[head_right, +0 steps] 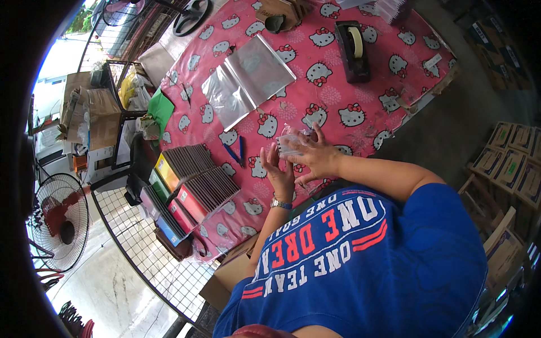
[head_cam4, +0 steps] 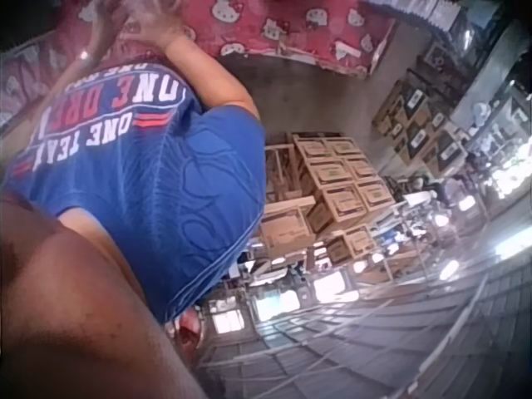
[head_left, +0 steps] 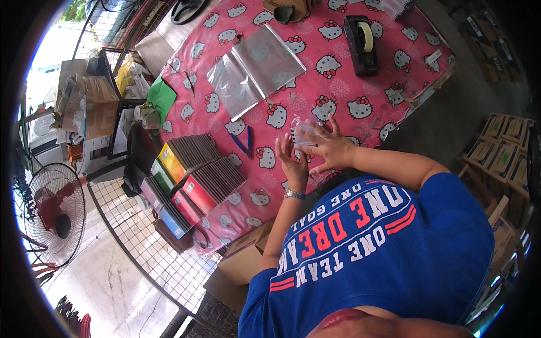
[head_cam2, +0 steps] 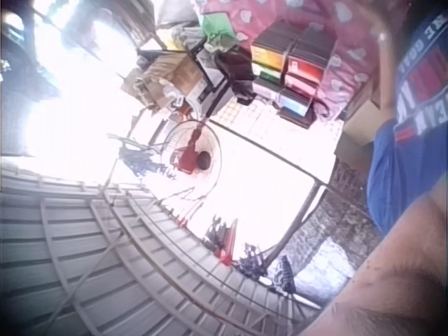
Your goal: The person places stacks of small notebooks into clear plastic bags and seals them using tape.
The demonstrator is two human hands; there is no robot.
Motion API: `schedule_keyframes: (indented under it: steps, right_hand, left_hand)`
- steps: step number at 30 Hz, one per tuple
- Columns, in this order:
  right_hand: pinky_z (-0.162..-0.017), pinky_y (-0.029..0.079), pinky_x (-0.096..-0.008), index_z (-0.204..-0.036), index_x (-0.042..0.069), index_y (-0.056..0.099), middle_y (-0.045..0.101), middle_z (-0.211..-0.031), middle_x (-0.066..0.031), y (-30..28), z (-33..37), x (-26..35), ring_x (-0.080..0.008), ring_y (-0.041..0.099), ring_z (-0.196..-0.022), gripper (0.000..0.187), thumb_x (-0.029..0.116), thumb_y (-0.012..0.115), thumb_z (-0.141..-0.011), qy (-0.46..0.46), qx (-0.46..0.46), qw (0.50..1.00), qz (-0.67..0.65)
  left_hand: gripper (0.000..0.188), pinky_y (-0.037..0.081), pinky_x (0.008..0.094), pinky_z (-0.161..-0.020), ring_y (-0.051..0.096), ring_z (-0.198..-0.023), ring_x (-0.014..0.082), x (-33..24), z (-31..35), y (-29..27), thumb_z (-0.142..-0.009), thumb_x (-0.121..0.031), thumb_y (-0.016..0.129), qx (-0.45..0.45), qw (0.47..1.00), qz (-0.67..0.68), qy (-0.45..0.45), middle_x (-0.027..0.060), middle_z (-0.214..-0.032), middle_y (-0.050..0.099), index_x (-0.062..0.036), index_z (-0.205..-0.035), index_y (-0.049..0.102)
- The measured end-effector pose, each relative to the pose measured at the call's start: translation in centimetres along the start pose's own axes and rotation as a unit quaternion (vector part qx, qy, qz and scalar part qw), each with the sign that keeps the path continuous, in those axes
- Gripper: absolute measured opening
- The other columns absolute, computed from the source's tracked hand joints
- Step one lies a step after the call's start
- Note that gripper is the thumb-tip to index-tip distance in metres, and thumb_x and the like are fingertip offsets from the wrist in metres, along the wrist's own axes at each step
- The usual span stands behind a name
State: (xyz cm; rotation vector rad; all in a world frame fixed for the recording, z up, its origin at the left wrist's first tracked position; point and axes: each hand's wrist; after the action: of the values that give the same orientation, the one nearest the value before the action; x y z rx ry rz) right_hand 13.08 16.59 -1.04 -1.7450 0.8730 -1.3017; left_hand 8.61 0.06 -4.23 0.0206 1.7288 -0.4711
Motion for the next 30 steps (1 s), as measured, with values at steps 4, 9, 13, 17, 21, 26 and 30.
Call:
schedule_keyframes:
  steps: [4,9,13,17,21,26,30]
  right_hand:
    - [-0.108,0.019,-0.0572,-0.143,0.021,0.036,0.046,-0.135,-0.016,-1.9,-4.1,0.2,-0.0342,0.041,-0.128,0.095,0.056,0.074,-0.064,0.01,0.049,0.998,-0.037]
    - [-0.092,0.047,-0.041,-0.142,0.017,0.034,0.057,-0.109,-0.0162,-1.5,-9.8,0.9,-0.0312,0.058,-0.105,0.085,0.022,0.075,-0.068,-0.03,0.219,0.968,-0.118]
    - [-0.096,0.045,-0.042,-0.14,0.012,0.033,0.051,-0.123,-0.0191,-3.2,-6.3,-3.4,-0.036,0.053,-0.113,0.087,0.009,0.075,-0.064,-0.036,0.122,0.912,-0.389]
    - [-0.097,0.044,-0.0394,-0.141,0.01,0.031,0.049,-0.125,-0.0167,1.5,-3.5,-5.1,-0.0334,0.051,-0.118,0.092,0.019,0.08,-0.065,0.02,0.135,0.939,-0.315]
    - [-0.092,0.046,-0.0388,-0.126,0.005,0.049,0.051,-0.123,-0.0177,-1.7,-3.7,-3.7,-0.0336,0.054,-0.113,0.064,0.035,0.074,-0.074,0.04,0.094,0.956,-0.276]
    - [-0.08,0.049,-0.038,-0.104,0.001,0.065,0.062,-0.093,-0.0166,-5.9,-6.2,-2.9,-0.0265,0.063,-0.087,0.034,0.024,0.069,-0.079,0.108,0.131,0.963,-0.208]
    - [-0.08,0.049,-0.0351,-0.108,0.002,0.064,0.062,-0.091,-0.0135,-8.7,-6.8,-5.0,-0.0247,0.062,-0.085,0.034,0.016,0.068,-0.077,0.119,0.148,0.904,-0.382]
  left_hand:
    - [0.066,0.049,0.0318,-0.087,0.057,-0.108,0.0252,2.8,2.1,-1.0,-0.081,0.008,0.059,-0.046,0.994,-0.041,-0.091,0.0171,-0.13,0.049,-0.0035,-0.138,0.029]
    - [0.028,0.047,0.0241,-0.066,0.059,-0.085,0.0122,6.1,5.6,-2.6,-0.087,-0.007,0.063,0.258,0.803,0.15,-0.516,0.0054,-0.098,0.061,-0.0025,-0.112,0.053]
    - [0.04,0.048,0.0258,-0.071,0.06,-0.092,0.0142,3.1,3.5,-4.5,-0.083,-0.01,0.068,0.149,0.85,0.29,-0.413,0.0068,-0.105,0.063,-0.0017,-0.118,0.051]
    - [0.067,0.046,0.0314,-0.095,0.055,-0.114,0.0206,-0.8,-1.3,-4.4,-0.076,0.002,0.069,0.164,0.932,0.229,-0.226,0.011,-0.124,0.053,-0.0019,-0.134,0.036]
    - [0.068,0.045,0.0309,-0.095,0.054,-0.114,0.0193,-0.8,-1.5,-4.3,-0.08,0.002,0.064,0.174,0.948,0.177,-0.199,0.0115,-0.128,0.051,-0.0029,-0.139,0.031]
    - [0.051,0.039,0.0302,-0.101,0.048,-0.12,0.0207,-3.6,-3.4,-5.3,-0.096,-0.01,0.05,0.105,0.95,0.131,-0.264,0.0124,-0.139,0.043,-0.0017,-0.143,0.033]
    - [0.046,0.034,0.0399,-0.107,0.039,-0.132,0.024,-4.7,-3.3,-7.9,-0.099,-0.015,0.043,0.021,0.944,0.262,-0.2,0.0119,-0.143,0.04,0.0002,-0.142,0.034]
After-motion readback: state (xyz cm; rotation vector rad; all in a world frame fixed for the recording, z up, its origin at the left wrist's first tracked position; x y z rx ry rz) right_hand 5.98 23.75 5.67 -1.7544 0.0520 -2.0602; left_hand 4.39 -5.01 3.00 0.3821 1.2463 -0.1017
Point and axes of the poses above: each hand's wrist, its own z-axis away from the middle knuckle, its own y-axis out of the palm, x = y × z
